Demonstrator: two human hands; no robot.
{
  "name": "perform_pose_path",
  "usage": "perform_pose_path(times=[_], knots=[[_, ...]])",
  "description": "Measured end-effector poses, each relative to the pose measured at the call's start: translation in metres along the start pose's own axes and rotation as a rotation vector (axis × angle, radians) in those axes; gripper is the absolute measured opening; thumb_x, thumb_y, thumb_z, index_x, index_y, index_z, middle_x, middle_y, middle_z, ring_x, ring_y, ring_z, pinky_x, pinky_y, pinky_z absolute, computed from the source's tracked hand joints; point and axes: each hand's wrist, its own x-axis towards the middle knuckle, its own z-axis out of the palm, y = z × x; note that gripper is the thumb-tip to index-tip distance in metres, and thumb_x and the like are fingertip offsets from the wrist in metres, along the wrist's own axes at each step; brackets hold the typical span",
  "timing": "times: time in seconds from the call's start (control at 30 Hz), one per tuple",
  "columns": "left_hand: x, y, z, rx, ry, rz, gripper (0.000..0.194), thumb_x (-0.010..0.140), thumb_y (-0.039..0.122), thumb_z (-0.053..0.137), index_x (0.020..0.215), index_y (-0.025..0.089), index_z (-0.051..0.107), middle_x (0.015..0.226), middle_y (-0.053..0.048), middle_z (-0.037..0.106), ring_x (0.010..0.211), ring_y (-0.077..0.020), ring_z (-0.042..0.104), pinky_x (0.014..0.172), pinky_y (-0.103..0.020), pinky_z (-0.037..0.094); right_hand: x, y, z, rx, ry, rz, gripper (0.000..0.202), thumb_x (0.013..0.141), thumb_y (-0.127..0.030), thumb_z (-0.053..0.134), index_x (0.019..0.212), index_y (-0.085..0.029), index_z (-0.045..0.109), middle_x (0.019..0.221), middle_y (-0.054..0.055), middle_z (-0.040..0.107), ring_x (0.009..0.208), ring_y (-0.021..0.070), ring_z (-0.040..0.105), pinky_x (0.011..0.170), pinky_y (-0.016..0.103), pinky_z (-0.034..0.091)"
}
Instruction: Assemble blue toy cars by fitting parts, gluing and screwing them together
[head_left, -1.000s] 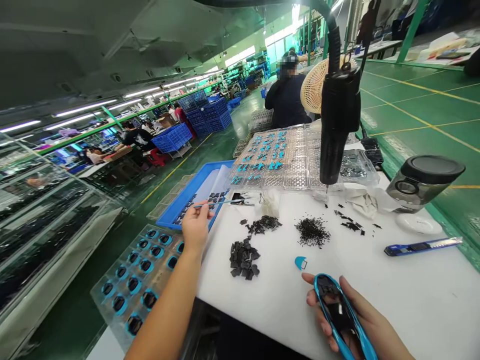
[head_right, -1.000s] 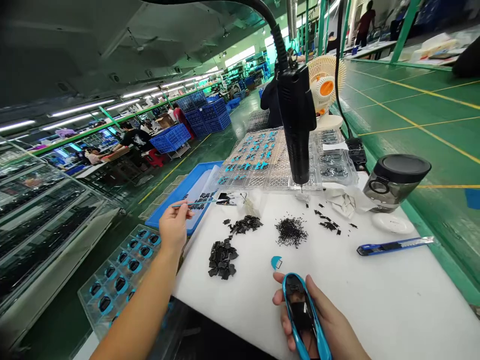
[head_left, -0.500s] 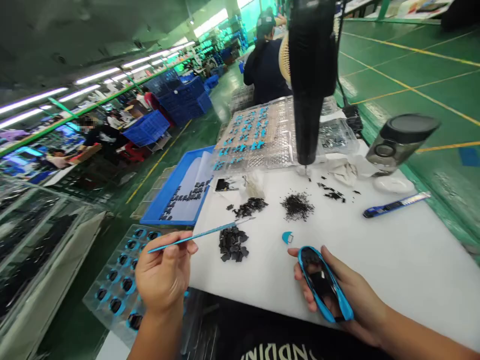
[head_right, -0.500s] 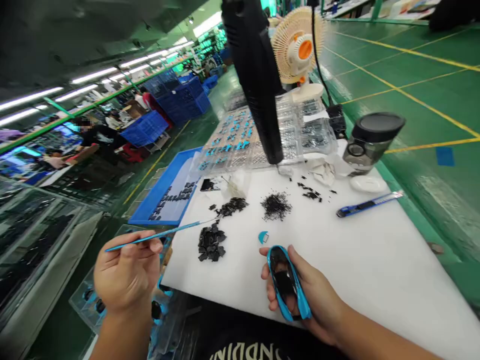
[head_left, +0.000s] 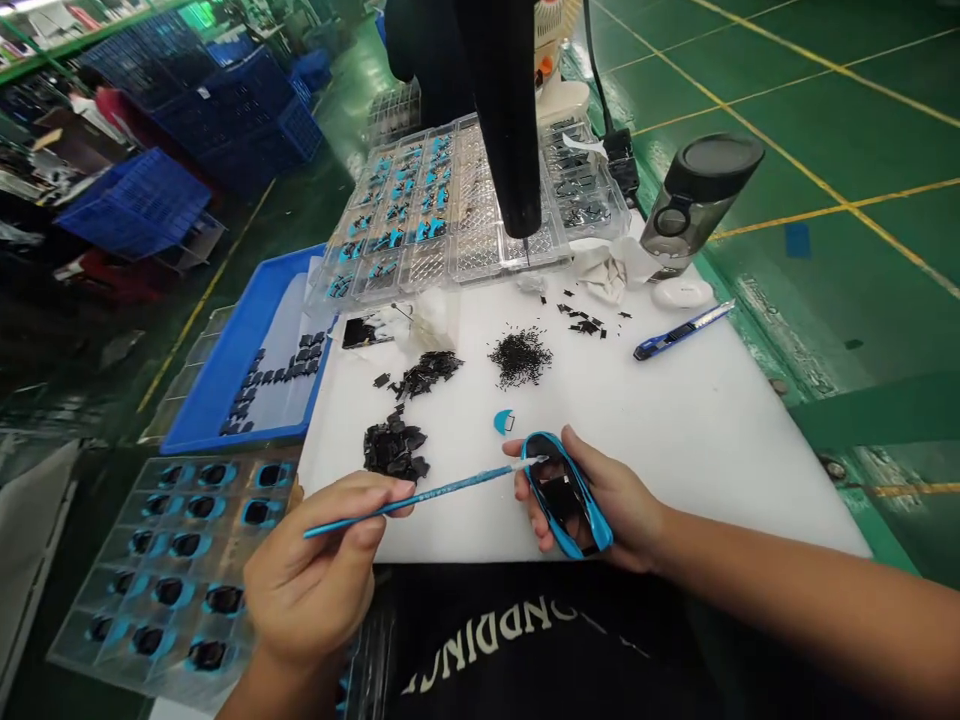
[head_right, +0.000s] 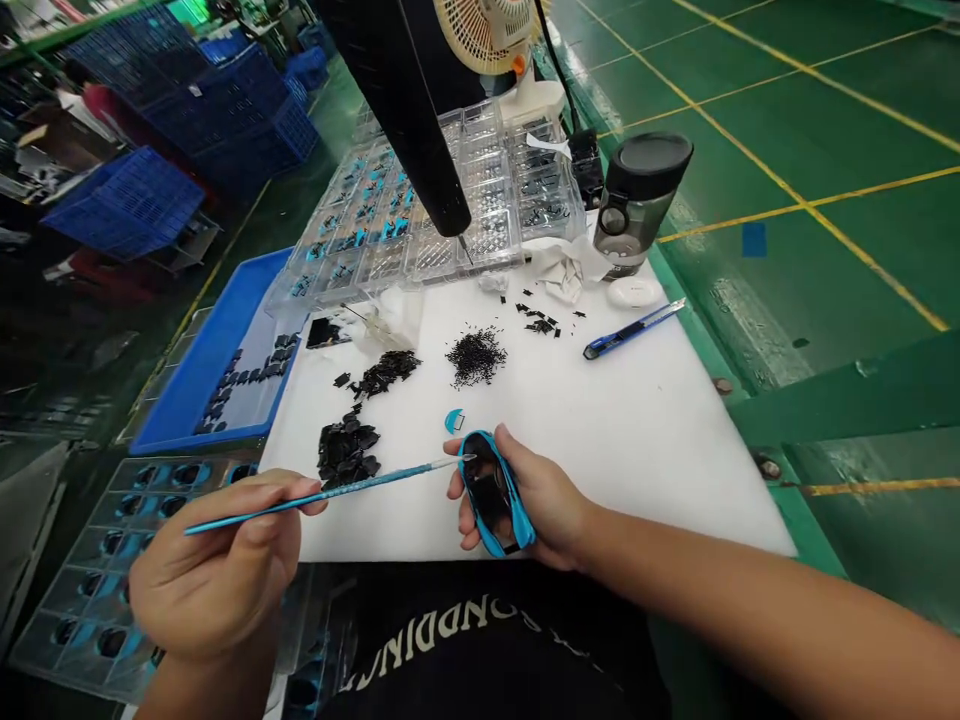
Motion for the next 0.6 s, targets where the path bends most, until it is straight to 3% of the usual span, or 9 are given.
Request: perform_pose_path(times=[0.17,0.6], knots=[[-0.003,-0.009,0.003,0.069,0.015,0.103,0.013,0.086,0.015,0.065,0.096,0.019,0.073,0.081,-0.005,0.073,0.077,-0.0202,0.071,0.059,-0.032,0.06,-0.001,-0.001,-0.001,0.001,0.007,0.012,0.052,0.099,-0.054,0.03,0.123,-0.016,0.057,0.086,0.006,0.063,0.059,0.017,0.063,0.057,0.03,0.056],[-0.003,-0.001,0.011,0.154,-0.022,0.233,0.014,0.085,0.012,0.066,0.096,0.018,0.073,0.082,-0.005,0.073,0.073,-0.019,0.07,0.061,-0.032,0.058,0.0,-0.001,0.002,0.019,0.012,0.018,0.05,0.101,-0.052,0.027,0.117,-0.015,0.057,0.084,0.006,0.063,0.058,0.0165,0.065,0.055,0.028,0.056]])
